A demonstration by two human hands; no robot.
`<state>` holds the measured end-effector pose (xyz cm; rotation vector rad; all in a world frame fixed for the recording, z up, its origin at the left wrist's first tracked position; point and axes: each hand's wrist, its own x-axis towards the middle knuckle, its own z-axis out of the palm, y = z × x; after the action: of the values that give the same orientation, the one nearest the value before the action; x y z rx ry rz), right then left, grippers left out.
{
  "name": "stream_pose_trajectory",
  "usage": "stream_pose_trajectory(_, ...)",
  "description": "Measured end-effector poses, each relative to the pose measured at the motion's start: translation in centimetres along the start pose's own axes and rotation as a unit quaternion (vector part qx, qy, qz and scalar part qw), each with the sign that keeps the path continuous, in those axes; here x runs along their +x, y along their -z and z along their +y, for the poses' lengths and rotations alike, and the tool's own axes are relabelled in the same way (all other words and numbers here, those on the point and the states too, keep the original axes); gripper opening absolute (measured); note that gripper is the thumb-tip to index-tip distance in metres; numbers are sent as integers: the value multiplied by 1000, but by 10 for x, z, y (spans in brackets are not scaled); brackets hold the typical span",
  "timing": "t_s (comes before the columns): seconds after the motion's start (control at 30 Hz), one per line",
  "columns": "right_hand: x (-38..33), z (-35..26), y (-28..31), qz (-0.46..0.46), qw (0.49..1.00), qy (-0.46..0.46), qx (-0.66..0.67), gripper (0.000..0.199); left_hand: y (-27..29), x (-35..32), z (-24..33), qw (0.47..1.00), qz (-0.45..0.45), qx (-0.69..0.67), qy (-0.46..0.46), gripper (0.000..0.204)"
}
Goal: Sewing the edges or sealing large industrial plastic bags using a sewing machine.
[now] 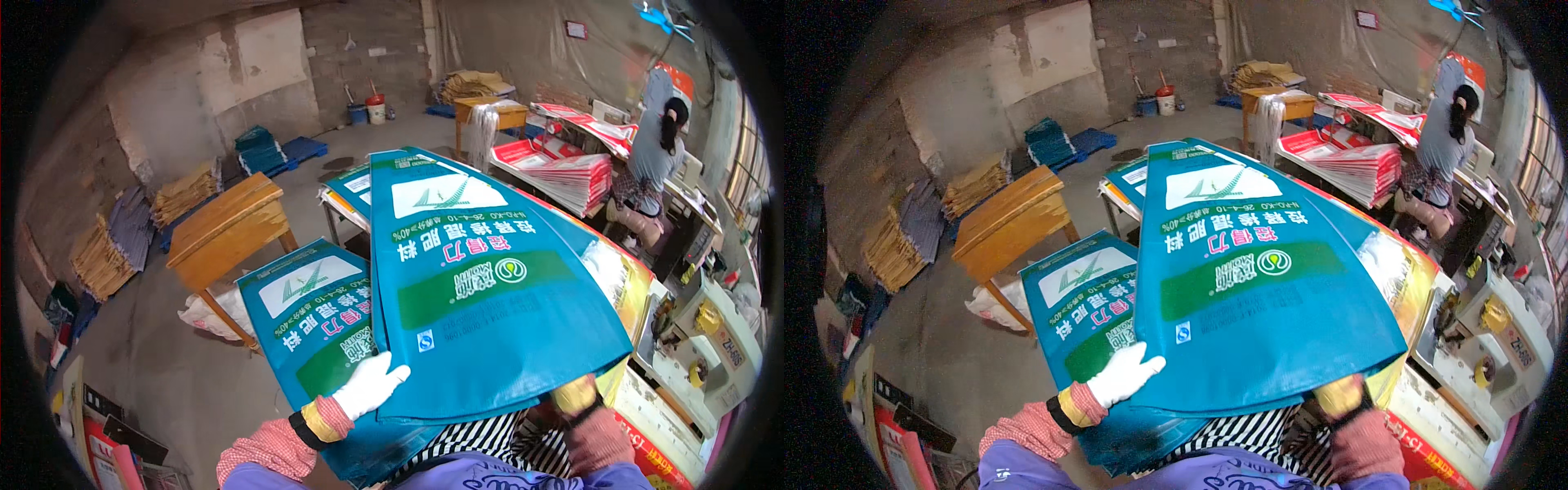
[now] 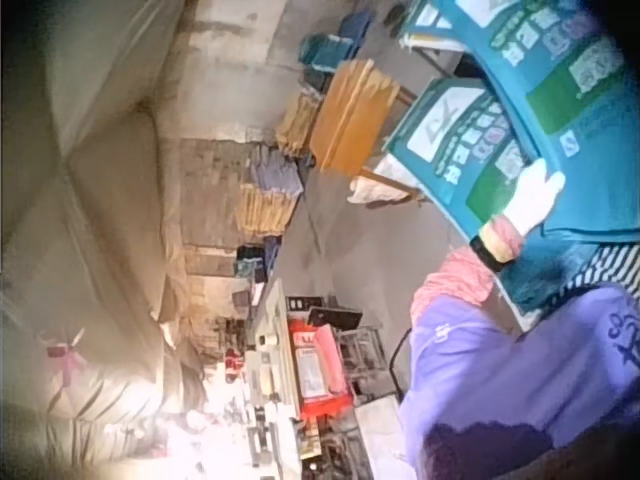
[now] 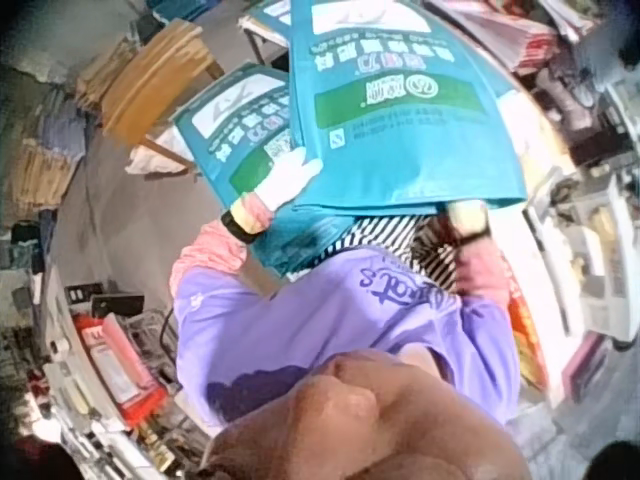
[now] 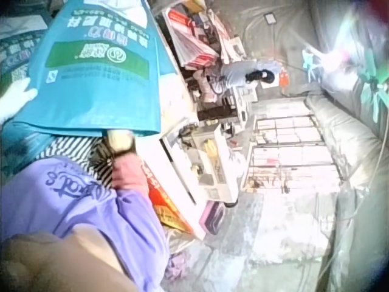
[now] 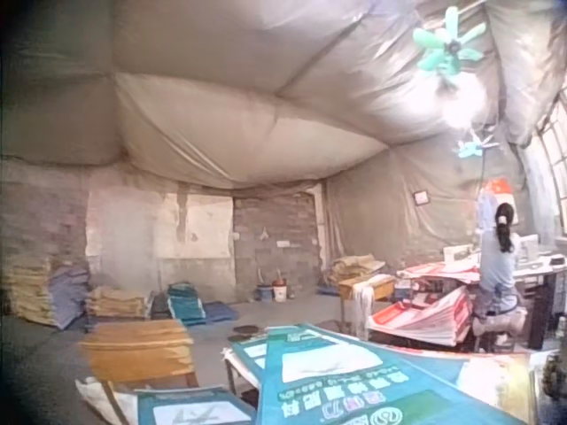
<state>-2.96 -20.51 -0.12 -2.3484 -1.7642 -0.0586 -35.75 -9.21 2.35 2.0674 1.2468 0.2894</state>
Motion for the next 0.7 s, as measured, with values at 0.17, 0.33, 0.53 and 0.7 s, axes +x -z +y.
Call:
stream_pose_trajectory(0.17,30,30,-75,46,992,37,-107,30,7,-15,6,999,-34,18,36,45)
stream_pose_trajectory(0.33,-1,15,-12,167,919,278,-224,29,21,-4,1,1000,-9,-7,15,43)
stream_pose_trajectory(0.53,-33,71,111,103,883,61,454,33,27,35,3,995,4,-4,-99,36)
stream_pose_trajectory(0.7,5,103,53,31,961,-169,215,38,38,57,16,988,67,59,-128,40)
